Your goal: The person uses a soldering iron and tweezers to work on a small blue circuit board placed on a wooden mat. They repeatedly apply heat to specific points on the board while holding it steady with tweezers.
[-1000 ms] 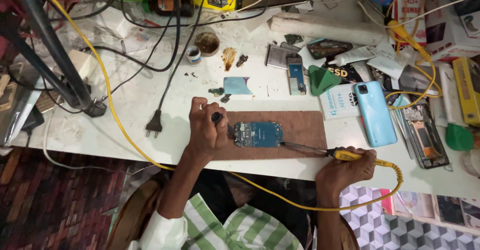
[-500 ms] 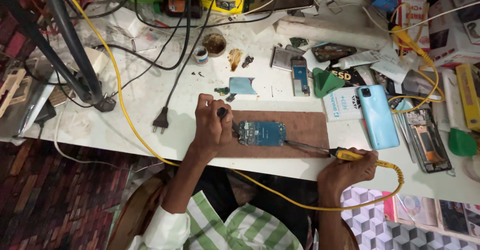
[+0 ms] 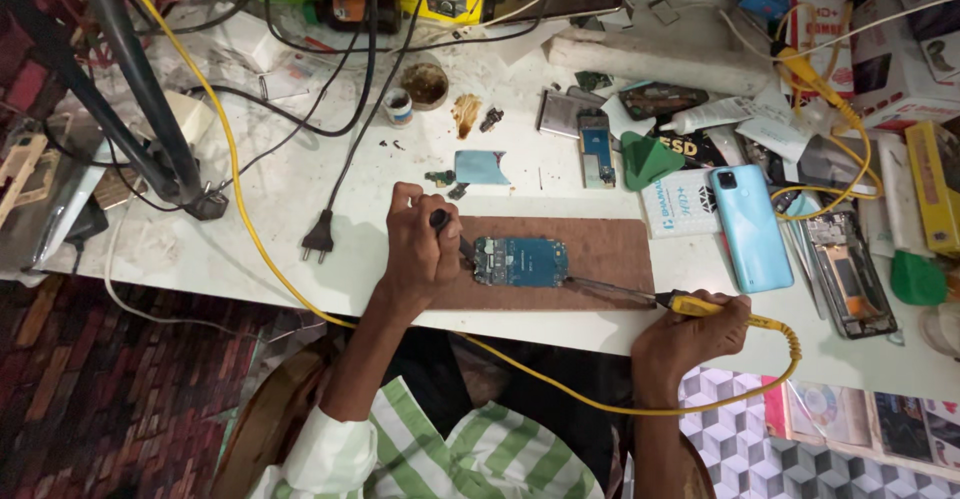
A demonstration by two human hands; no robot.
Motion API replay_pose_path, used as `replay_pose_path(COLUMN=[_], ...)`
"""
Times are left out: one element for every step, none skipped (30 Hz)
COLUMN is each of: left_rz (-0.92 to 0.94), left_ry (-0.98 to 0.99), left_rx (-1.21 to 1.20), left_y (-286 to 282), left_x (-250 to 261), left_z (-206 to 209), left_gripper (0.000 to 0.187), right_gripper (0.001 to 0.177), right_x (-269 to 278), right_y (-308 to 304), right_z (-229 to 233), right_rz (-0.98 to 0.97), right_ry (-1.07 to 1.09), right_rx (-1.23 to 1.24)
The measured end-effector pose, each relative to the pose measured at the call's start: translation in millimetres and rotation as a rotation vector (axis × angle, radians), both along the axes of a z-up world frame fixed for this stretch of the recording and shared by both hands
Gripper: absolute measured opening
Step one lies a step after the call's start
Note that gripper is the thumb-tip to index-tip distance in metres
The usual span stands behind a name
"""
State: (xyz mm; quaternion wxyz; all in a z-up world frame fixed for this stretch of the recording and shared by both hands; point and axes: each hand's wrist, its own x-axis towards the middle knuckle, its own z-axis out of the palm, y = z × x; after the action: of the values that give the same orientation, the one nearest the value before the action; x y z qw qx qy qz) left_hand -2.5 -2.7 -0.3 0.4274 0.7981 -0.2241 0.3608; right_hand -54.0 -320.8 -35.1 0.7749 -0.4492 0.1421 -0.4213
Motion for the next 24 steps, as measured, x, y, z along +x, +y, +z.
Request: replay_pose_path(left_rz=[-0.006, -0.014, -0.015, -0.015, -0.015, -0.040, -0.065, -0.091, -0.076, -0.060, -0.045, -0.026, -0.008, 0.006, -0.001, -0.007, -0.013, -0.020, -0.027, -0.032, -0.039, -0.046, -0.052, -0.051], left_ry=[-0.017, -0.036, -0.038, -0.040, -0.042, -0.080, -0.118, -0.152, -0.132, -0.113, -0.094, -0.066, -0.037, -0.008, -0.013, -0.018, -0.023, -0.030, -0.038, -0.046, -0.060, -0.073, -0.086, -0.094], left_rx=[-0.003, -0.005, -0.009, -0.015, -0.020, -0.030, -0.041, -0.051, -0.045, -0.042, -0.038, -0.030, -0.022, -0.016, -0.020, -0.022, -0.023, -0.022, -0.021, -0.019, -0.026, -0.031, -0.036, -0.031], left_y=[-0.3, -0.8, -1.3, -1.6, -1.9, -1.7, -2.0, -2.0, -1.7, -2.0, -2.2, -0.8, 0.1, -0.6, -1.0, -0.3, 0.6, 0.1, -0.3, 0.2, -0.1, -0.3, -0.4, -0.6], left_x=[-0.3, 0.3, 0.7, 1.4, 2.0, 3.0, 4.5, 4.3, 3.7, 3.6, 3.3, 2.6, 2.1, 1.9, 2.1, 2.3, 2.1, 2.4, 2.5, 2.7, 3.4, 3.5, 3.5, 3.3], left_z=[-0.6, -0.5, -0.2, 0.0, 0.2, 0.6, 0.6, -0.3, -1.6, -2.8, -3.9, -4.8, -5.5, -6.3, -6.8, -6.8, -6.6, -6.4, -6.1, -5.8, -5.5, -5.5, -5.7, -6.1], left_gripper=[0.019, 0.018, 0.017, 0.016, 0.015, 0.016, 0.021, 0.028, 0.026, 0.024, 0.022, 0.015, 0.009, 0.006, 0.007, 0.008, 0.009, 0.008, 0.007, 0.007, 0.008, 0.009, 0.010, 0.011], right_gripper=[0.033, 0.032, 0.032, 0.031, 0.032, 0.032, 0.033, 0.033, 0.033, 0.033, 0.033, 0.034, 0.035, 0.034, 0.034, 0.033, 0.032, 0.032, 0.031, 0.031, 0.031, 0.032, 0.031, 0.031], right_x=[-0.6, -0.5, -0.1, 0.6, 0.1, 0.4, 1.4, 0.7, 0.3, 0.8, 0.7, 1.3, 1.9, 1.7, 2.0, 2.2, 1.6, 1.3, 0.8, 0.8, 0.7, -0.2, -0.6, -0.6], right_y=[-0.1, 0.0, 0.4, 0.0, -0.4, 0.1, 0.3, 0.1, -0.5, -2.0, -3.3, -3.2, -2.8, -3.8, -4.7, -4.3, -3.6, -4.1, -4.6, -4.5, -4.5, -4.0, -3.7, -4.1], right_z=[0.7, 1.3, 1.8, 2.5, 3.2, 3.2, 3.0, 1.9, 0.6, 0.0, -0.4, -1.2, -2.0, -2.2, -2.3, -2.5, -2.7, -2.4, -2.0, -1.8, -1.5, -1.8, -2.0, -2.0], right_rz=[0.013, -0.004, -0.021, -0.038, -0.040, -0.038, -0.036, -0.036, -0.035, -0.034, -0.030, -0.022, -0.015, -0.028, -0.040, -0.052, -0.045, -0.038, -0.032, -0.029, -0.026, -0.021, -0.019, -0.018], right_ry=[-0.012, 0.012, 0.035, 0.058, 0.051, 0.043, 0.036, 0.030, 0.025, 0.019, 0.024, 0.028, 0.033, 0.042, 0.052, 0.061, 0.054, 0.046, 0.038, 0.040, 0.043, 0.047, 0.035, 0.022], right_rx=[-0.002, 0.003, 0.008, 0.011, -0.001, -0.011, -0.021, -0.016, -0.012, -0.008, -0.017, -0.023, -0.029, -0.023, -0.016, -0.008, 0.000, 0.005, 0.010, 0.012, 0.013, 0.016, 0.007, -0.004])
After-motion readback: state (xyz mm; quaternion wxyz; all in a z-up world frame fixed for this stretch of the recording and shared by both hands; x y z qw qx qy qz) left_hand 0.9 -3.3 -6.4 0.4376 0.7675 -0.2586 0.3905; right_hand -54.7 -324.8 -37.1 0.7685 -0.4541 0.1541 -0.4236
